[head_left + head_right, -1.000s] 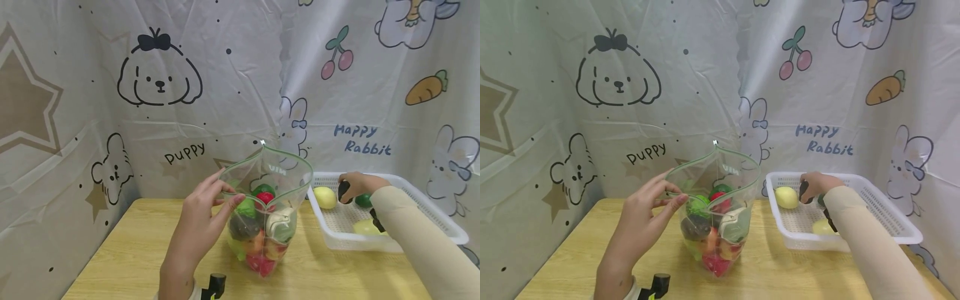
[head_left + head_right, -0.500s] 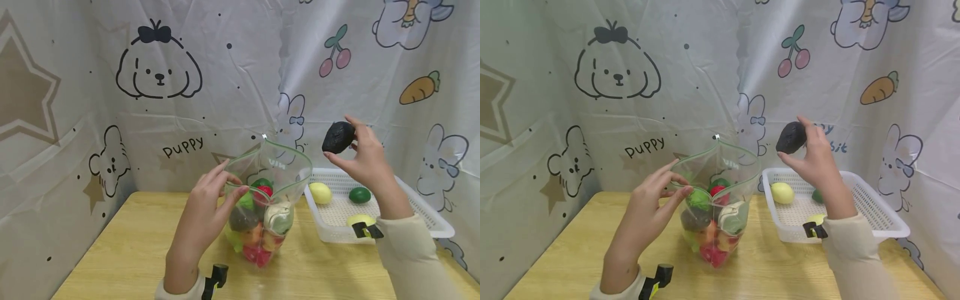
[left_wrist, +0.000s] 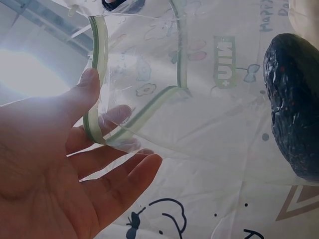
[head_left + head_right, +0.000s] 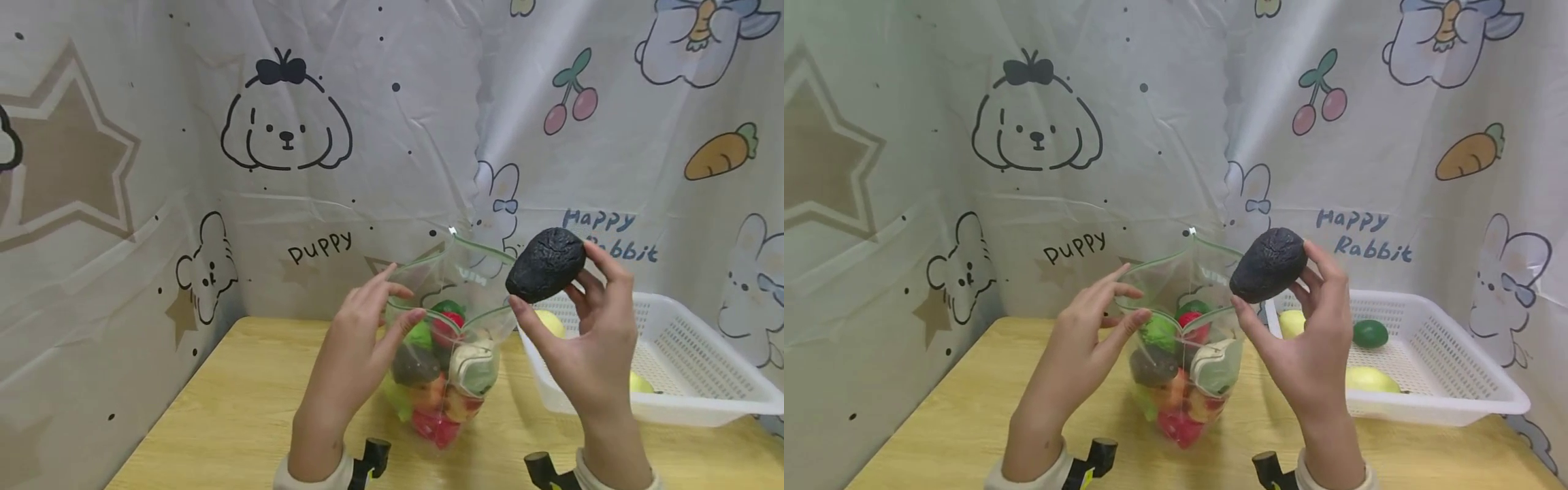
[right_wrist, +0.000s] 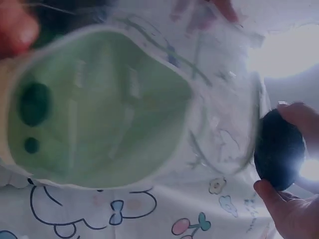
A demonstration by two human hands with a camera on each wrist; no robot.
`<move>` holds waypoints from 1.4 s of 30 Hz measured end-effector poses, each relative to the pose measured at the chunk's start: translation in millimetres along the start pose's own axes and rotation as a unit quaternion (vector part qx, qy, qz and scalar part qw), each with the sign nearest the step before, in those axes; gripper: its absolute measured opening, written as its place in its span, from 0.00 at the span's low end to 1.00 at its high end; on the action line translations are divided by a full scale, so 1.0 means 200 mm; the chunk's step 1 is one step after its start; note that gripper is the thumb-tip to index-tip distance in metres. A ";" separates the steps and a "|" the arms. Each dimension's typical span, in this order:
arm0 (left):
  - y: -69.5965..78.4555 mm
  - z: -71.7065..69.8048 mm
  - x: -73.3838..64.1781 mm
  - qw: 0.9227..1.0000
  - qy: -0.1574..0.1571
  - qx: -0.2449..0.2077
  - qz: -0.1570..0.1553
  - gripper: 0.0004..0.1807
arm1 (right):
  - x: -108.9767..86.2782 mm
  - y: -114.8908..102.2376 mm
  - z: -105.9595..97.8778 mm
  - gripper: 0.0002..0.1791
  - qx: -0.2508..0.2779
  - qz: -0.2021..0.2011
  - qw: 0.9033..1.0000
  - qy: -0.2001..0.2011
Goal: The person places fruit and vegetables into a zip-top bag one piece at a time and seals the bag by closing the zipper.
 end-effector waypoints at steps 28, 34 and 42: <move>0.03 0.06 0.02 1.000 0.006 -0.020 -0.016 0.33 | -0.07 -0.04 0.08 0.49 -0.054 0.064 0.994 -0.073; 0.02 0.06 0.02 0.999 0.008 -0.024 -0.022 0.33 | -0.08 -0.03 0.07 0.49 -0.048 0.077 0.992 -0.090; 0.02 0.06 0.01 0.999 0.011 -0.029 -0.018 0.34 | -0.07 -0.04 0.07 0.45 -0.048 0.045 0.993 -0.094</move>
Point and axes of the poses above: each hand's wrist, its own x-axis towards the middle knuckle, its own z-axis out of the palm, y = z × x, the point moved 2 cm from there along x, towards the middle knuckle, and after that the axes turned 5 degrees about -x, right-handed, at the moved point
